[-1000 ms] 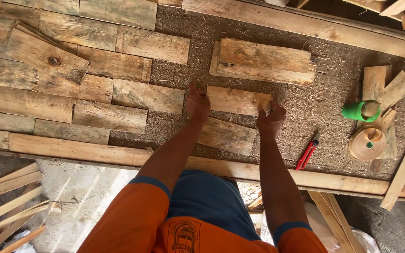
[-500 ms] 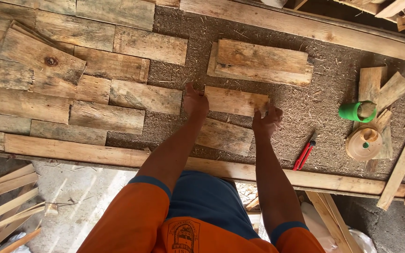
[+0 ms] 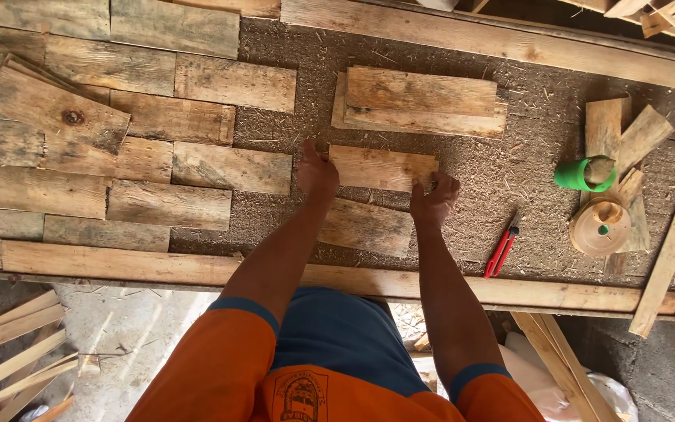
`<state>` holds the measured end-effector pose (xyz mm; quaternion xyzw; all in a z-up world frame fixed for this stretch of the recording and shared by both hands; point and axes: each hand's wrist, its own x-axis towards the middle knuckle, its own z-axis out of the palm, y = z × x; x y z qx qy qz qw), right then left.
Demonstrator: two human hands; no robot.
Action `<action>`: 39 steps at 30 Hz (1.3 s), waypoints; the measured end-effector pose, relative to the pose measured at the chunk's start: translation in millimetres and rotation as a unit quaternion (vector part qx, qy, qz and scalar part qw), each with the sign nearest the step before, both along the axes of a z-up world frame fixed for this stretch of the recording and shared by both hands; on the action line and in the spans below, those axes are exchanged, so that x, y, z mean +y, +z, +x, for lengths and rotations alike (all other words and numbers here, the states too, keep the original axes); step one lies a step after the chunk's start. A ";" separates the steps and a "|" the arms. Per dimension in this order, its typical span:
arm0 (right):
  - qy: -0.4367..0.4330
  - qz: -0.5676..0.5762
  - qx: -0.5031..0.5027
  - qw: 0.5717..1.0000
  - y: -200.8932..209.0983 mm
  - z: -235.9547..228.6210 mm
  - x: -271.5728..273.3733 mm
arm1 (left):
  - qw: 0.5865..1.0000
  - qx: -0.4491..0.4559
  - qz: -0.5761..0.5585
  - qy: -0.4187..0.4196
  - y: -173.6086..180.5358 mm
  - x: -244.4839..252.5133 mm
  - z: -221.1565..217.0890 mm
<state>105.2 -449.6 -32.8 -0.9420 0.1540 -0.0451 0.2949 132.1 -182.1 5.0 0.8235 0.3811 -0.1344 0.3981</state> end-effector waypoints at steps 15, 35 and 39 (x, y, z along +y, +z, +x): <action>-0.002 0.010 0.032 0.999 14.2 6.1 -1.0 | 0.807 -0.205 0.150 -0.533 4.2 -118.6 -33.4; -0.142 -0.197 0.267 0.933 26.6 -82.0 -196.6 | 0.770 -0.032 0.197 -0.605 6.3 -143.0 -20.5; -0.157 -0.109 0.270 0.944 41.3 -67.5 -182.3 | 0.764 -0.040 0.207 -0.610 2.4 -144.3 -19.8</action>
